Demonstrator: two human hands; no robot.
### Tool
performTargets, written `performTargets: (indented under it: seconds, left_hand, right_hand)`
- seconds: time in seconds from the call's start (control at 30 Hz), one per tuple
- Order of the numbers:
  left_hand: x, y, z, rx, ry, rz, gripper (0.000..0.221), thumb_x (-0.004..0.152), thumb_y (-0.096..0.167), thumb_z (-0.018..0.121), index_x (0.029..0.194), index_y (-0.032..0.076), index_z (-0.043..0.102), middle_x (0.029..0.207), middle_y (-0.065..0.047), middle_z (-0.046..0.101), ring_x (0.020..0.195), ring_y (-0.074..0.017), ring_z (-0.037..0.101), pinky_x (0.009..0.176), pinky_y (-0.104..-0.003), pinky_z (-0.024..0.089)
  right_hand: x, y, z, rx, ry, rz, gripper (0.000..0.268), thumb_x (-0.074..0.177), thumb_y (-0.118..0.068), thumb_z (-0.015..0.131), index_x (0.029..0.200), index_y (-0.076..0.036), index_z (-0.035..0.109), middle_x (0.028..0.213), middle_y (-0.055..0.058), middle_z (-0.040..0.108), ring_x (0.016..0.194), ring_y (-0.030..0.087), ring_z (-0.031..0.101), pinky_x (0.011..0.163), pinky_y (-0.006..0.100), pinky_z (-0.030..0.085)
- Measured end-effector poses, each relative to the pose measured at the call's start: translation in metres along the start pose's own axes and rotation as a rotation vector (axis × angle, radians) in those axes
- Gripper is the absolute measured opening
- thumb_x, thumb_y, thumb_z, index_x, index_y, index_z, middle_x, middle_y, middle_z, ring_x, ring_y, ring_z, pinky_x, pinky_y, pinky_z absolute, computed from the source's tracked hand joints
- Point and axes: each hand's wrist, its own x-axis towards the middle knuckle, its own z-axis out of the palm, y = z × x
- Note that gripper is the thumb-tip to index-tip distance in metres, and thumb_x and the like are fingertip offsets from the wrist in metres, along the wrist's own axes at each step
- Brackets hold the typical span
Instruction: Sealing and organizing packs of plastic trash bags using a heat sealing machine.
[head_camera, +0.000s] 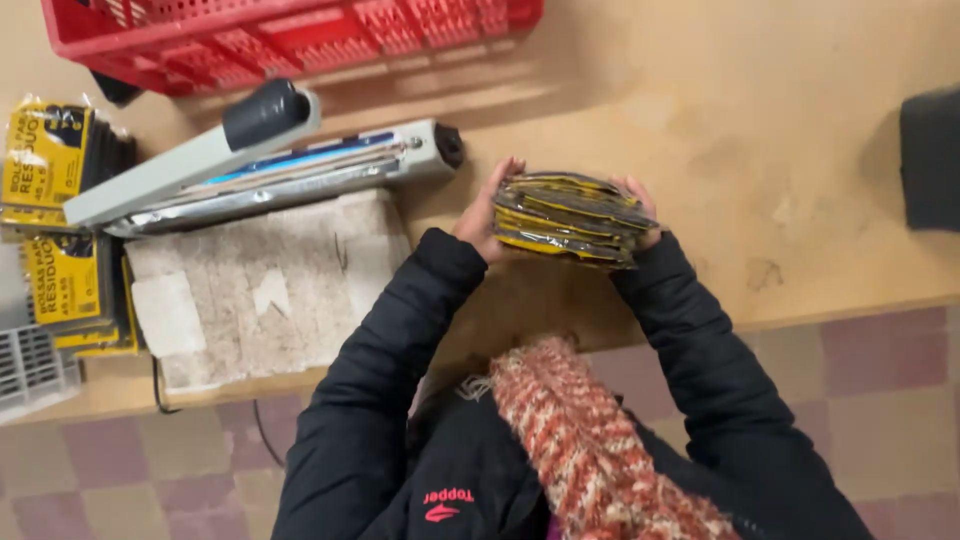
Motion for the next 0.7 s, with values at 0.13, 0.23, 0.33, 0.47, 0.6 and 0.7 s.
performTargets:
  seconds: [0.13,0.23,0.33,0.47,0.6,0.7]
  left_hand:
    - [0.010,0.022,-0.010,0.211,-0.009,-0.032,0.137,0.064,0.019,0.101,0.164,0.010,0.007,0.163,-0.018,0.034,0.152,-0.0332,0.036,0.125,-0.042,0.033]
    - [0.016,0.038,-0.009,0.217,-0.029,-0.201,0.137,0.059,0.024,0.102,0.163,0.007,0.015,0.154,-0.015,0.043,0.142,-0.0304,0.046,0.121,-0.040,0.038]
    - [0.006,0.034,-0.008,0.221,0.006,-0.145,0.129,0.066,0.025,0.103,0.164,0.007,0.021,0.159,-0.015,0.044,0.146,-0.0308,0.049,0.124,-0.039,0.038]
    - [0.008,-0.004,-0.007,0.179,-0.004,0.001,0.121,0.065,0.016,0.097,0.163,0.002,0.025,0.160,-0.024,0.041,0.151,-0.0392,0.039,0.123,-0.049,0.034]
    - [0.008,-0.028,-0.008,0.480,0.033,-0.062,0.121,0.064,0.027,0.095,0.153,-0.010,0.021,0.145,-0.035,0.045,0.134,-0.0404,0.048,0.105,-0.048,0.051]
    - [0.073,0.105,0.015,0.531,-0.024,-0.577,0.105,0.067,0.043,0.087,0.146,-0.005,0.037,0.135,-0.026,0.062,0.127,-0.0357,0.062,0.108,-0.043,0.053]
  right_hand:
    - [-0.012,0.006,0.007,-0.175,-0.069,-0.155,0.042,0.115,-0.041,0.052,0.141,-0.009,0.059,0.143,0.014,0.061,0.130,0.029,0.059,0.112,0.046,0.051]
    - [-0.016,0.007,0.020,-0.437,-0.192,-0.421,0.044,0.112,-0.043,0.052,0.143,-0.013,0.056,0.153,0.014,0.054,0.138,0.028,0.056,0.114,0.047,0.049]
    - [-0.017,0.014,0.003,-0.684,-0.302,-0.667,0.046,0.108,-0.044,0.052,0.145,-0.017,0.052,0.162,0.013,0.046,0.145,0.027,0.052,0.117,0.048,0.047]
    - [-0.005,0.004,-0.013,-0.623,0.060,-0.268,0.058,0.111,-0.040,0.058,0.153,0.000,0.053,0.150,0.022,0.053,0.134,0.029,0.051,0.118,0.047,0.044]
    - [-0.030,0.016,0.058,-0.628,0.034,-0.341,0.061,0.105,-0.039,0.057,0.153,-0.002,0.049,0.162,0.012,0.045,0.146,0.026,0.047,0.121,0.043,0.041]
    - [-0.044,0.027,0.115,-0.654,0.040,-0.404,0.061,0.105,-0.036,0.058,0.155,-0.004,0.044,0.163,0.011,0.042,0.148,0.025,0.043,0.122,0.043,0.039]
